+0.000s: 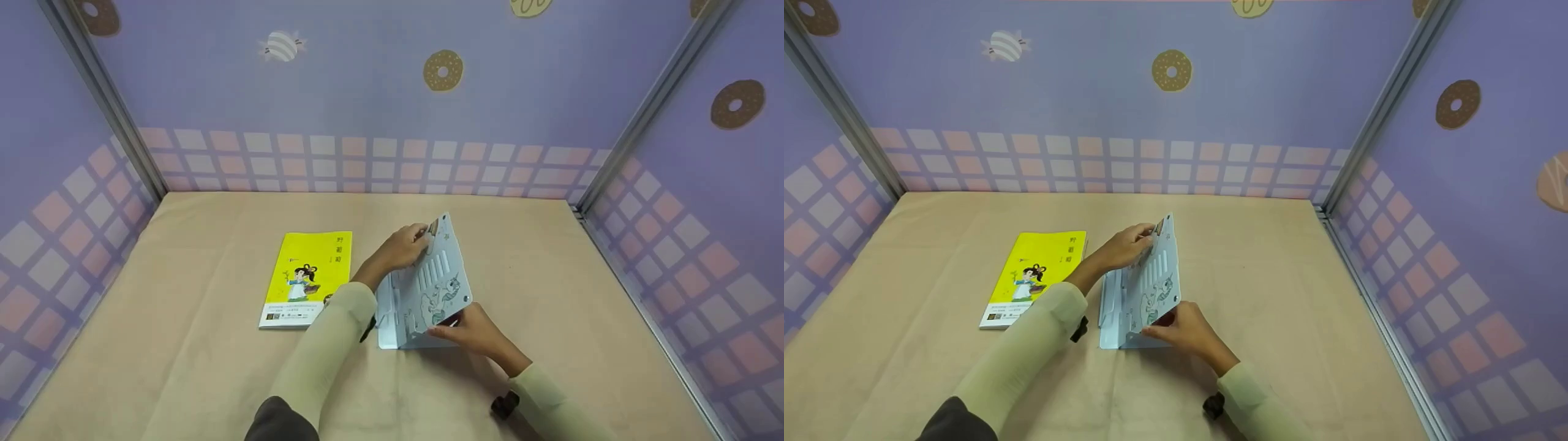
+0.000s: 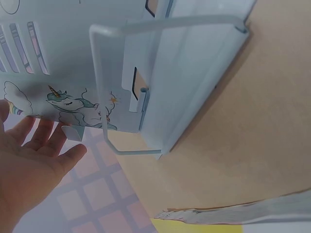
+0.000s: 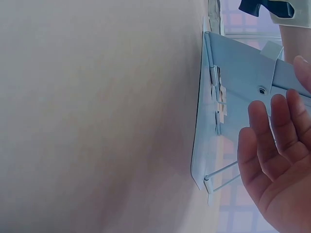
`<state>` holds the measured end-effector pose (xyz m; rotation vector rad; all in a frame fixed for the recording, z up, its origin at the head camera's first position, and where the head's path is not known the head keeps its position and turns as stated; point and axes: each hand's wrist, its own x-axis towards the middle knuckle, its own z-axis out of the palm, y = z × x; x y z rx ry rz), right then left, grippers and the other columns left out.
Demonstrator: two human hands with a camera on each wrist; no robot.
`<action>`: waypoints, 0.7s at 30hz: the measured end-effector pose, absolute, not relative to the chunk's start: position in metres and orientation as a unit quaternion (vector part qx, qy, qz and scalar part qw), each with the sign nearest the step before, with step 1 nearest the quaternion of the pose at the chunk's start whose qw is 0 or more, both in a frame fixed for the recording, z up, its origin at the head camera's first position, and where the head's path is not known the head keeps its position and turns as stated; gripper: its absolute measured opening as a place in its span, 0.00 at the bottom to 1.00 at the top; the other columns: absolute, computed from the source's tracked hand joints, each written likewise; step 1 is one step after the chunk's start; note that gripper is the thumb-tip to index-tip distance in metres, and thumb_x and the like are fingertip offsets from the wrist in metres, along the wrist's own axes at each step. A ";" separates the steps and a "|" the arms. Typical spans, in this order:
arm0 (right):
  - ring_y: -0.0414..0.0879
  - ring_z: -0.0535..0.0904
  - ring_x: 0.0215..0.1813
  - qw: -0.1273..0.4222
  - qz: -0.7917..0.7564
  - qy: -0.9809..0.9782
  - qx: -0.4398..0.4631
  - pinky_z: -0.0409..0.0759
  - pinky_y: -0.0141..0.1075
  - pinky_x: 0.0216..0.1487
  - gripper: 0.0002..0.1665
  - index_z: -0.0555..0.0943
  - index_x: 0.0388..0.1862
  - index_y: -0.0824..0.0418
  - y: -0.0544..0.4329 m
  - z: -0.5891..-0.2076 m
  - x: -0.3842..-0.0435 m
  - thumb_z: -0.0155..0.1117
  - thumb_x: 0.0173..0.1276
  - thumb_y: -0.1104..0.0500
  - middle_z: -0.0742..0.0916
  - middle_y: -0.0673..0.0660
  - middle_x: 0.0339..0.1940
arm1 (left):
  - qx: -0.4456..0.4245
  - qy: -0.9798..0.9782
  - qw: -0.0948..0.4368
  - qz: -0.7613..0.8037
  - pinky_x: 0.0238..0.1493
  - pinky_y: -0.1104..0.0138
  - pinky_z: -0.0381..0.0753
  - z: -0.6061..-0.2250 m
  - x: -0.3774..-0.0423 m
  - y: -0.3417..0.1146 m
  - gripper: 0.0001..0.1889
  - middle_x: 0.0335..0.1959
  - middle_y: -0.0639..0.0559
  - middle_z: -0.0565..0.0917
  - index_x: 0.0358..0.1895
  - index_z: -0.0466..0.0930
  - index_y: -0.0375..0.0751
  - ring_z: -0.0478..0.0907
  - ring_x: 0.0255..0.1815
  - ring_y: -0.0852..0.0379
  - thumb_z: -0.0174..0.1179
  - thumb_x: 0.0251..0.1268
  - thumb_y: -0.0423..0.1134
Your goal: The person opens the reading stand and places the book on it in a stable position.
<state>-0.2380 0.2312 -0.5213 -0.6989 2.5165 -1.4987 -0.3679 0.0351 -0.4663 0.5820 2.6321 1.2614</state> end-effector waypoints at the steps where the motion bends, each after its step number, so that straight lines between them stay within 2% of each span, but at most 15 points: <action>1: 0.43 0.84 0.43 0.066 -0.496 0.834 -0.233 0.84 0.34 0.41 0.48 0.62 0.77 0.56 0.231 -0.522 -0.238 0.76 0.62 0.58 0.86 0.57 0.54 | 0.194 0.882 0.083 0.421 0.70 0.48 0.73 -0.466 -0.368 0.035 0.27 0.71 0.42 0.73 0.77 0.62 0.44 0.73 0.67 0.46 0.41 0.82 0.49; 16: 0.44 0.84 0.42 0.068 -0.496 0.832 -0.239 0.84 0.34 0.40 0.48 0.60 0.78 0.56 0.229 -0.518 -0.236 0.75 0.63 0.60 0.85 0.57 0.53 | 0.189 0.889 0.087 0.409 0.69 0.47 0.74 -0.466 -0.370 0.034 0.29 0.73 0.44 0.72 0.78 0.60 0.45 0.74 0.65 0.46 0.40 0.81 0.51; 21: 0.45 0.83 0.41 0.060 -0.474 0.852 -0.214 0.83 0.34 0.40 0.39 0.69 0.73 0.56 0.235 -0.515 -0.237 0.73 0.65 0.56 0.87 0.54 0.51 | 0.166 0.893 0.077 0.411 0.73 0.48 0.70 -0.467 -0.372 0.028 0.29 0.74 0.44 0.70 0.79 0.60 0.43 0.72 0.69 0.46 0.41 0.81 0.51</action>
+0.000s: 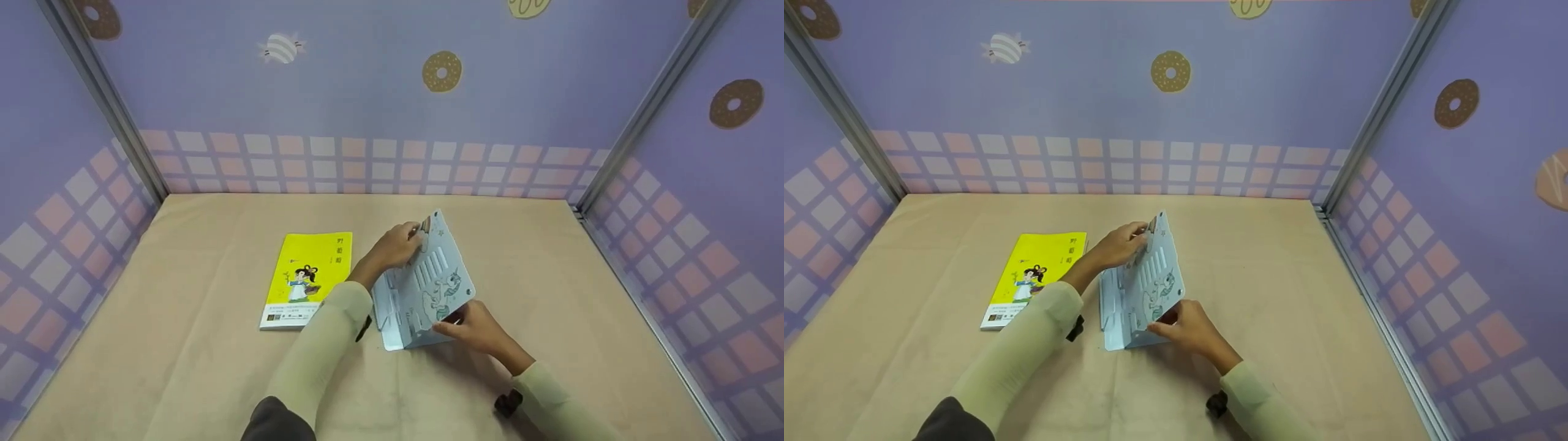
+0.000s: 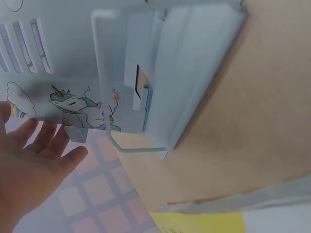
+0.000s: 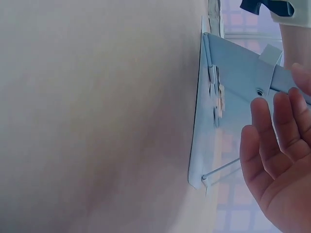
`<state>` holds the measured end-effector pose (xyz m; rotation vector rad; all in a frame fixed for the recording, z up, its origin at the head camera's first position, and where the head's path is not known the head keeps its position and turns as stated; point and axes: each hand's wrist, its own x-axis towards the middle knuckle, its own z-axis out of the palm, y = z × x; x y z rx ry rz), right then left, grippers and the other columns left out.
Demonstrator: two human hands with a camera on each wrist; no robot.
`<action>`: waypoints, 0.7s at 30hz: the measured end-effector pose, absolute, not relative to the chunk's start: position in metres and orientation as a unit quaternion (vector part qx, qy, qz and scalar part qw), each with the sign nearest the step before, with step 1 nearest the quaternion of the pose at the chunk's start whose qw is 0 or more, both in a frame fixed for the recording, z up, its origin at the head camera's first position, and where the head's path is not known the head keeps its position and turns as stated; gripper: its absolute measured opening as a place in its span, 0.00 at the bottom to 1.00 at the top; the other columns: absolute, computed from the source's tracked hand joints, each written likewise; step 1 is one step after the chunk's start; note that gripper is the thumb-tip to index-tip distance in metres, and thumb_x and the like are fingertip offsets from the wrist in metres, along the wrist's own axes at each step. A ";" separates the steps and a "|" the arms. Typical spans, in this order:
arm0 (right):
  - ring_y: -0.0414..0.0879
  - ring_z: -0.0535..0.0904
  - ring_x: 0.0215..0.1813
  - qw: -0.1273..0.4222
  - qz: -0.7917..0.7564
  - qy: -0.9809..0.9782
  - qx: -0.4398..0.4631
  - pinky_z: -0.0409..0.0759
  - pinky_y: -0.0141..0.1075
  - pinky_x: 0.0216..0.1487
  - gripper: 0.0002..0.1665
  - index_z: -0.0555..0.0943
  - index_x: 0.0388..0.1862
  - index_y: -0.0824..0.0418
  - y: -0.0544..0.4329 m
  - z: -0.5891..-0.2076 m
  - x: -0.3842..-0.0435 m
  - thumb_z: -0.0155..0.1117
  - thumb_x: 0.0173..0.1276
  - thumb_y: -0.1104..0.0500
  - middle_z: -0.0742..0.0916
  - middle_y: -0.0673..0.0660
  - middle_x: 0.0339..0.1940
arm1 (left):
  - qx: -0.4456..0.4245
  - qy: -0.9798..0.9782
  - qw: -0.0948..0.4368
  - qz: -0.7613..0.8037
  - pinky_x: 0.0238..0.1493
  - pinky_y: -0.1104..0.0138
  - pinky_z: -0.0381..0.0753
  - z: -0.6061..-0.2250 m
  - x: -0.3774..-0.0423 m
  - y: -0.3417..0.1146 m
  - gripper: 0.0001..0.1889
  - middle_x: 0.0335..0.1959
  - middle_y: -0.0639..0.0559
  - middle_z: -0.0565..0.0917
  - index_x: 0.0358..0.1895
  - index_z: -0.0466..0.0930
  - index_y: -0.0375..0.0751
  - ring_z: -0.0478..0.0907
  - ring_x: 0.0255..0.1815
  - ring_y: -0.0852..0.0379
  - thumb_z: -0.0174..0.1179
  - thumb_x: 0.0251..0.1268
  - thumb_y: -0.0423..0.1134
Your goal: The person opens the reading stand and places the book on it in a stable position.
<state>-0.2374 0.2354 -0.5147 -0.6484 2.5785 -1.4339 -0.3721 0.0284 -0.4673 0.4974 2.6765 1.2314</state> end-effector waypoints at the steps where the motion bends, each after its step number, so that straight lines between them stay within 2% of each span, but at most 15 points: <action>1: 0.44 0.83 0.40 0.058 -0.471 0.856 -0.206 0.83 0.33 0.40 0.36 0.71 0.70 0.56 0.237 -0.515 -0.238 0.73 0.65 0.55 0.87 0.54 0.49 | 0.158 0.893 0.075 0.414 0.74 0.49 0.69 -0.468 -0.372 0.026 0.29 0.75 0.44 0.70 0.79 0.60 0.43 0.72 0.70 0.46 0.41 0.81 0.51; 8: 0.45 0.81 0.36 0.048 -0.464 0.870 -0.161 0.81 0.31 0.37 0.21 0.83 0.55 0.63 0.248 -0.516 -0.242 0.71 0.67 0.55 0.89 0.56 0.41 | 0.131 0.896 0.060 0.421 0.77 0.50 0.64 -0.469 -0.369 0.011 0.30 0.74 0.43 0.70 0.79 0.58 0.43 0.67 0.76 0.45 0.41 0.81 0.50; 13: 0.46 0.82 0.36 0.039 -0.482 0.864 -0.136 0.81 0.30 0.37 0.17 0.83 0.53 0.66 0.252 -0.514 -0.244 0.69 0.69 0.58 0.89 0.59 0.40 | 0.114 0.894 0.053 0.431 0.77 0.51 0.65 -0.469 -0.369 0.005 0.30 0.74 0.43 0.69 0.79 0.58 0.42 0.67 0.76 0.44 0.42 0.81 0.50; 17: 0.49 0.84 0.37 0.030 -0.510 0.854 -0.102 0.82 0.32 0.39 0.15 0.84 0.53 0.65 0.256 -0.516 -0.247 0.67 0.69 0.62 0.90 0.59 0.41 | 0.096 0.889 0.049 0.445 0.74 0.51 0.69 -0.470 -0.368 0.000 0.29 0.72 0.43 0.71 0.77 0.60 0.42 0.70 0.73 0.45 0.43 0.81 0.51; 21: 0.52 0.85 0.39 0.020 -0.521 0.852 -0.053 0.83 0.37 0.39 0.08 0.83 0.46 0.62 0.256 -0.517 -0.249 0.66 0.70 0.62 0.89 0.57 0.41 | 0.076 0.883 0.043 0.461 0.69 0.53 0.74 -0.471 -0.366 -0.005 0.27 0.68 0.44 0.75 0.74 0.63 0.43 0.74 0.66 0.47 0.44 0.81 0.51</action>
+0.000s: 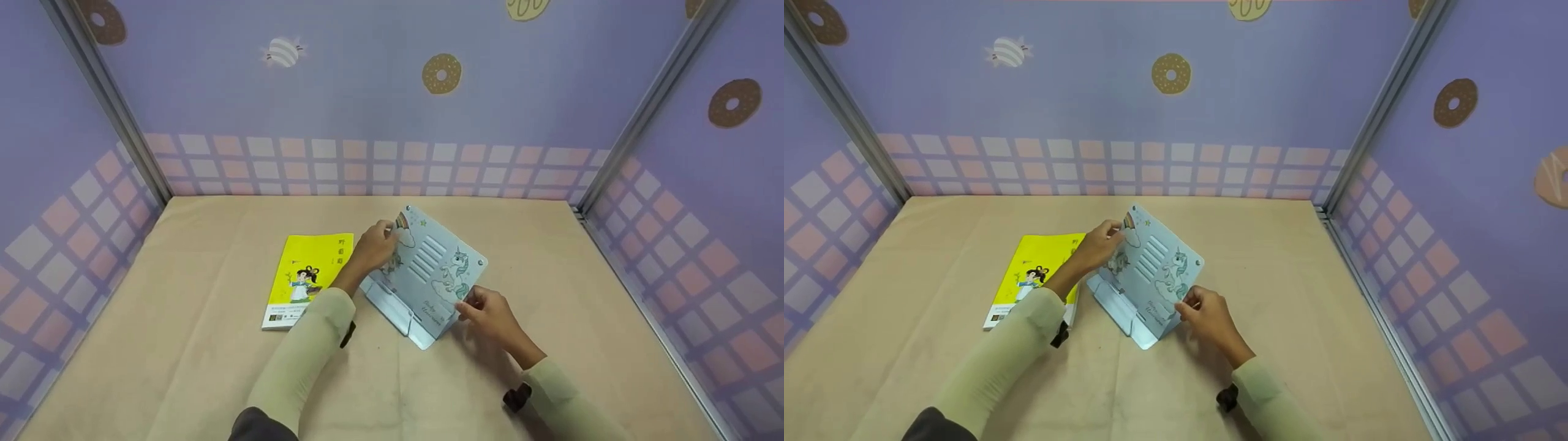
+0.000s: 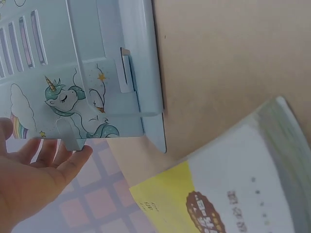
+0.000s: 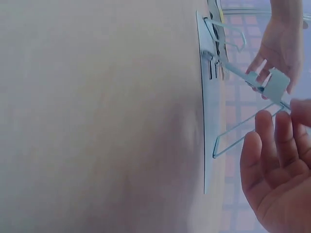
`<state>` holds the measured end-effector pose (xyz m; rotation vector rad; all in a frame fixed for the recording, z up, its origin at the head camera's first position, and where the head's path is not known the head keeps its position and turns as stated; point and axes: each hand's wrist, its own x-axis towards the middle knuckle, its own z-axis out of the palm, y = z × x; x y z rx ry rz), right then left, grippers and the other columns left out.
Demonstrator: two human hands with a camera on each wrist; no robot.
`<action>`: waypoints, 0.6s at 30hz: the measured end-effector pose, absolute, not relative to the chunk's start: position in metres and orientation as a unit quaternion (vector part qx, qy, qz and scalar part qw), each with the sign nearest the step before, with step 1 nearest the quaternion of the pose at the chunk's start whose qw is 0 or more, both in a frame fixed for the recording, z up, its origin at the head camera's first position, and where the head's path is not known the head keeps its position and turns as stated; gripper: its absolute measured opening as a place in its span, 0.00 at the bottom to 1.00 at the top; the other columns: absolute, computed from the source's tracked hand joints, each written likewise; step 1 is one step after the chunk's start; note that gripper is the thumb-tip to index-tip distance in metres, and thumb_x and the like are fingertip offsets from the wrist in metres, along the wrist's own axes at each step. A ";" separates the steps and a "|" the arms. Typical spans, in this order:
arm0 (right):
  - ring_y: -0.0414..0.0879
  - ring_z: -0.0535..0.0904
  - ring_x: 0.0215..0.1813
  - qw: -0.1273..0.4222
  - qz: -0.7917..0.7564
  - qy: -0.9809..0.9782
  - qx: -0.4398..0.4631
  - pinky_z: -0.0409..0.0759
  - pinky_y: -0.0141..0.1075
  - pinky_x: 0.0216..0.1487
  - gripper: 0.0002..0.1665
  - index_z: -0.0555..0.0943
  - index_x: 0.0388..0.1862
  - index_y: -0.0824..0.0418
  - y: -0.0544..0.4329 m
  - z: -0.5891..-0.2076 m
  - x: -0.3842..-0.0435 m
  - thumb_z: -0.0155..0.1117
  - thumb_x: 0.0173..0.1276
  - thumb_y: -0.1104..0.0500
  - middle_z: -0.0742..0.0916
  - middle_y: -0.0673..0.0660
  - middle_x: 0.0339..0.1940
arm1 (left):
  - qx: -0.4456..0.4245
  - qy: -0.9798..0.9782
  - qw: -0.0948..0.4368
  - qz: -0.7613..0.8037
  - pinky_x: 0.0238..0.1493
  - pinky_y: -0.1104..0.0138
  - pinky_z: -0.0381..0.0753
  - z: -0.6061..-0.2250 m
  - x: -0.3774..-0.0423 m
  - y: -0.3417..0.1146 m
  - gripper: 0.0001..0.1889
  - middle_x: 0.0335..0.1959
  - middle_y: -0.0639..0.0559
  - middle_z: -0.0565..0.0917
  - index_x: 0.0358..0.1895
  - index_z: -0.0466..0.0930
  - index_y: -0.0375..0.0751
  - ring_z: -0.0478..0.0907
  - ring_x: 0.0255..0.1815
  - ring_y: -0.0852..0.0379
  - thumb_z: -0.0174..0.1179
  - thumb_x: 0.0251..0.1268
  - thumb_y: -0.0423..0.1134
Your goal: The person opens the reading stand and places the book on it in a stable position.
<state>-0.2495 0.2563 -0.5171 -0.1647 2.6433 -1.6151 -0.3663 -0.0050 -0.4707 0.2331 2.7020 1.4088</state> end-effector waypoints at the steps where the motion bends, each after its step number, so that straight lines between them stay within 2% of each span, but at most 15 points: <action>1: 0.52 0.85 0.40 0.018 -0.522 0.852 -0.040 0.84 0.39 0.39 0.06 0.83 0.44 0.62 0.256 -0.517 -0.250 0.65 0.71 0.62 0.88 0.57 0.41 | 0.073 0.881 0.041 0.465 0.68 0.53 0.75 -0.470 -0.366 -0.006 0.26 0.66 0.45 0.76 0.73 0.64 0.43 0.75 0.64 0.48 0.44 0.81 0.51; 7: 0.52 0.87 0.40 0.014 -0.535 0.845 0.023 0.87 0.41 0.40 0.03 0.80 0.42 0.61 0.253 -0.514 -0.256 0.63 0.73 0.61 0.85 0.59 0.41 | 0.056 0.877 0.031 0.477 0.55 0.58 0.78 -0.471 -0.363 -0.014 0.21 0.56 0.46 0.80 0.67 0.68 0.44 0.77 0.53 0.50 0.45 0.80 0.51; 14: 0.52 0.86 0.39 -0.009 -0.536 0.842 0.063 0.87 0.39 0.40 0.04 0.80 0.42 0.62 0.255 -0.513 -0.264 0.62 0.74 0.61 0.84 0.60 0.40 | 0.047 0.879 0.022 0.473 0.53 0.58 0.77 -0.471 -0.358 -0.023 0.15 0.52 0.46 0.80 0.56 0.68 0.46 0.77 0.50 0.49 0.43 0.81 0.51; 18: 0.51 0.85 0.37 -0.020 -0.533 0.842 0.080 0.86 0.36 0.38 0.05 0.79 0.42 0.62 0.257 -0.512 -0.269 0.62 0.74 0.61 0.84 0.59 0.39 | 0.058 0.888 0.017 0.456 0.49 0.60 0.72 -0.469 -0.355 -0.028 0.12 0.45 0.46 0.76 0.52 0.66 0.45 0.75 0.48 0.49 0.39 0.83 0.48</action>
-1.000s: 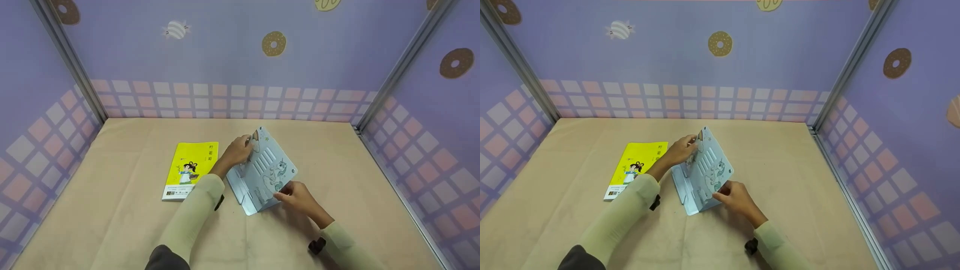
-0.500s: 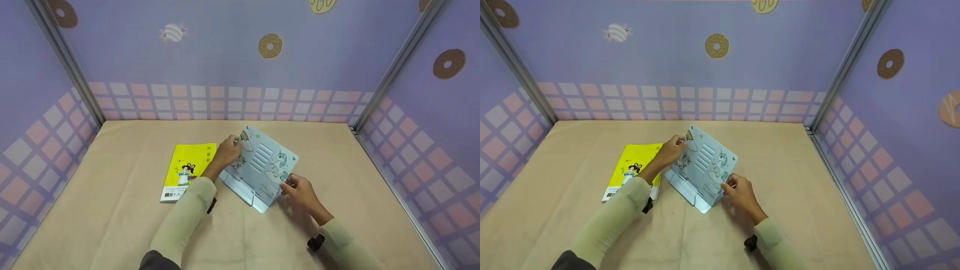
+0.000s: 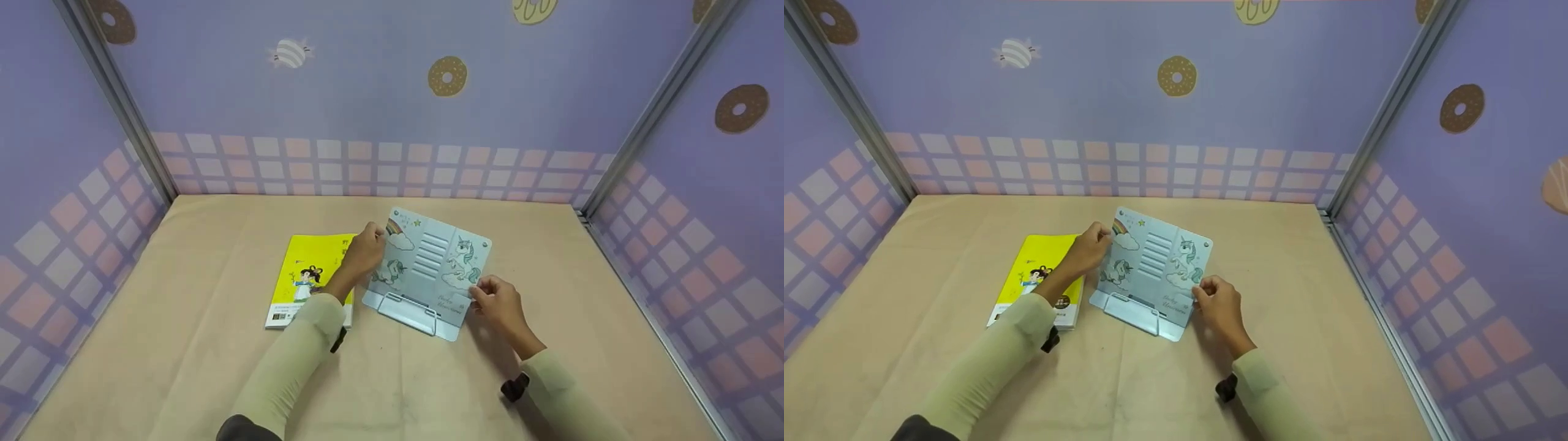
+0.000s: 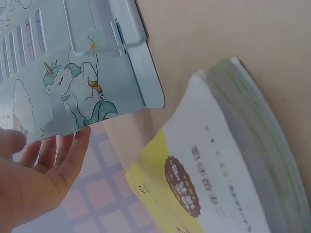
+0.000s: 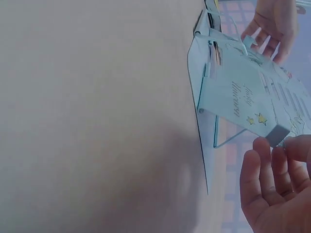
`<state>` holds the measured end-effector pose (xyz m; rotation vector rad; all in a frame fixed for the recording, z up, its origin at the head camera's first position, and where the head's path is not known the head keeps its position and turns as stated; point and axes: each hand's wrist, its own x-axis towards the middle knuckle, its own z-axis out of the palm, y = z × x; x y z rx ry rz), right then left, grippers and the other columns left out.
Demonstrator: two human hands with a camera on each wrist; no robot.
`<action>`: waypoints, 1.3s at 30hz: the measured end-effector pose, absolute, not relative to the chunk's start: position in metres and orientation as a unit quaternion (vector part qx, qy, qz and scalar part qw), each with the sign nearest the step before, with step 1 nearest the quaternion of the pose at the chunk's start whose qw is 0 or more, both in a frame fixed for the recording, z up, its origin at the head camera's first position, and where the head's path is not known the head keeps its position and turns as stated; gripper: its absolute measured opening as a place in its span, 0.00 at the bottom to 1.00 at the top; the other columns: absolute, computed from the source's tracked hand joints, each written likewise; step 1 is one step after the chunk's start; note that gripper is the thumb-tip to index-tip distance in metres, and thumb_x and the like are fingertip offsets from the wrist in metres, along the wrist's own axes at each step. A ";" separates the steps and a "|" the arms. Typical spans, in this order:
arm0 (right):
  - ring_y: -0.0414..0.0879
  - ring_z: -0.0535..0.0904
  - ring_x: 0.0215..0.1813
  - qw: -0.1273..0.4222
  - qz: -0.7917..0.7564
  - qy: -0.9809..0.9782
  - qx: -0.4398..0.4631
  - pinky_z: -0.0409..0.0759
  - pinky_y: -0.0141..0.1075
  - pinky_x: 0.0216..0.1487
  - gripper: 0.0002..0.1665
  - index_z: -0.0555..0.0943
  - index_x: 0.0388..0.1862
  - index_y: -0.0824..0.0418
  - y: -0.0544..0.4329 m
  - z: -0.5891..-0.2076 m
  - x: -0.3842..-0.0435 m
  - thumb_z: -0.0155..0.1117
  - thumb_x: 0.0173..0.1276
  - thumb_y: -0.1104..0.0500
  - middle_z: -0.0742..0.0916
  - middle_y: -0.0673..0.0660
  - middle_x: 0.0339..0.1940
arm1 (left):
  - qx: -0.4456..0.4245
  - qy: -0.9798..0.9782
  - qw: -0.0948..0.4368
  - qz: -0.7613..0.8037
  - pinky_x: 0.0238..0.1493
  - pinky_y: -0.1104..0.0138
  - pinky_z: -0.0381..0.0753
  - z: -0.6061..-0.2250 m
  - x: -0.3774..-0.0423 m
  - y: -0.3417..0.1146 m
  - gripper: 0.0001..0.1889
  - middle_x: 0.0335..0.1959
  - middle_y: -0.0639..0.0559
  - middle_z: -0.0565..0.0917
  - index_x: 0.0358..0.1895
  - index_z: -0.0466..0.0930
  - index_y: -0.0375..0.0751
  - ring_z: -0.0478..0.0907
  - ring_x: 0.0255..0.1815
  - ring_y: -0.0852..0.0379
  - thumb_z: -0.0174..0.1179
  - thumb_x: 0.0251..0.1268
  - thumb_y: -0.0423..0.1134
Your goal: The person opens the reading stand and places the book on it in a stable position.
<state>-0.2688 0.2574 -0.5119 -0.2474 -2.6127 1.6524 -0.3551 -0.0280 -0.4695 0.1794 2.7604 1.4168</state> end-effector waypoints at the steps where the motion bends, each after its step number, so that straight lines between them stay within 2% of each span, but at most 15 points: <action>1: 0.52 0.85 0.37 0.023 0.531 -0.843 -0.084 0.86 0.36 0.38 0.05 0.79 0.42 0.62 0.258 -0.512 -0.270 0.62 0.74 0.61 0.84 0.59 0.38 | 0.059 0.890 0.017 0.452 0.49 0.60 0.71 -0.470 -0.354 -0.029 0.11 0.44 0.46 0.75 0.52 0.65 0.45 0.75 0.48 0.49 0.39 0.83 0.47; 4: 0.54 0.86 0.39 0.031 0.531 -0.841 -0.095 0.86 0.39 0.41 0.06 0.79 0.44 0.63 0.260 -0.513 -0.272 0.62 0.74 0.60 0.84 0.59 0.38 | 0.060 0.892 0.020 0.447 0.48 0.60 0.69 -0.470 -0.353 -0.031 0.10 0.42 0.47 0.73 0.50 0.65 0.45 0.74 0.48 0.49 0.39 0.83 0.45; 8: 0.54 0.86 0.40 0.037 0.533 -0.838 -0.108 0.87 0.43 0.46 0.07 0.79 0.45 0.62 0.262 -0.514 -0.276 0.63 0.74 0.59 0.84 0.59 0.39 | 0.056 0.886 0.032 0.459 0.50 0.59 0.72 -0.470 -0.350 -0.033 0.10 0.43 0.46 0.74 0.49 0.66 0.44 0.75 0.50 0.48 0.39 0.82 0.44; 14: 0.53 0.84 0.43 0.037 0.532 -0.839 -0.113 0.86 0.44 0.50 0.08 0.80 0.47 0.61 0.265 -0.513 -0.281 0.62 0.75 0.57 0.84 0.59 0.42 | 0.052 0.878 0.058 0.473 0.50 0.60 0.76 -0.468 -0.342 -0.036 0.10 0.45 0.45 0.76 0.50 0.67 0.43 0.77 0.51 0.47 0.39 0.82 0.44; 24: 0.52 0.82 0.42 0.047 0.512 -0.850 -0.112 0.85 0.41 0.47 0.09 0.82 0.47 0.60 0.268 -0.512 -0.291 0.61 0.76 0.56 0.84 0.59 0.43 | 0.052 0.883 0.068 0.462 0.53 0.58 0.77 -0.470 -0.334 -0.038 0.10 0.45 0.45 0.77 0.51 0.67 0.43 0.77 0.51 0.46 0.40 0.80 0.43; 28: 0.50 0.82 0.42 0.057 0.509 -0.851 -0.115 0.85 0.42 0.47 0.10 0.82 0.47 0.60 0.268 -0.511 -0.294 0.62 0.75 0.56 0.85 0.59 0.42 | 0.057 0.883 0.071 0.461 0.54 0.57 0.76 -0.471 -0.334 -0.038 0.11 0.47 0.45 0.78 0.52 0.67 0.43 0.77 0.51 0.47 0.40 0.80 0.43; 33: 0.51 0.82 0.45 0.055 0.513 -0.849 -0.118 0.85 0.42 0.48 0.12 0.81 0.48 0.60 0.266 -0.508 -0.294 0.60 0.75 0.54 0.85 0.59 0.45 | 0.059 0.877 0.077 0.470 0.52 0.59 0.77 -0.473 -0.335 -0.042 0.11 0.48 0.46 0.78 0.52 0.68 0.44 0.77 0.51 0.48 0.43 0.80 0.45; 35: 0.51 0.81 0.47 0.071 0.504 -0.852 -0.121 0.82 0.39 0.48 0.12 0.81 0.48 0.59 0.263 -0.506 -0.293 0.59 0.76 0.53 0.85 0.58 0.46 | 0.060 0.873 0.081 0.477 0.51 0.60 0.78 -0.475 -0.335 -0.047 0.10 0.48 0.46 0.78 0.52 0.69 0.44 0.77 0.50 0.49 0.45 0.80 0.45; 39: 0.51 0.80 0.47 0.170 0.481 -0.853 -0.111 0.77 0.36 0.46 0.10 0.81 0.45 0.61 0.252 -0.500 -0.295 0.59 0.75 0.56 0.85 0.59 0.45 | 0.062 0.883 0.066 0.460 0.53 0.61 0.77 -0.478 -0.336 -0.061 0.13 0.50 0.46 0.78 0.56 0.73 0.42 0.76 0.50 0.49 0.47 0.79 0.43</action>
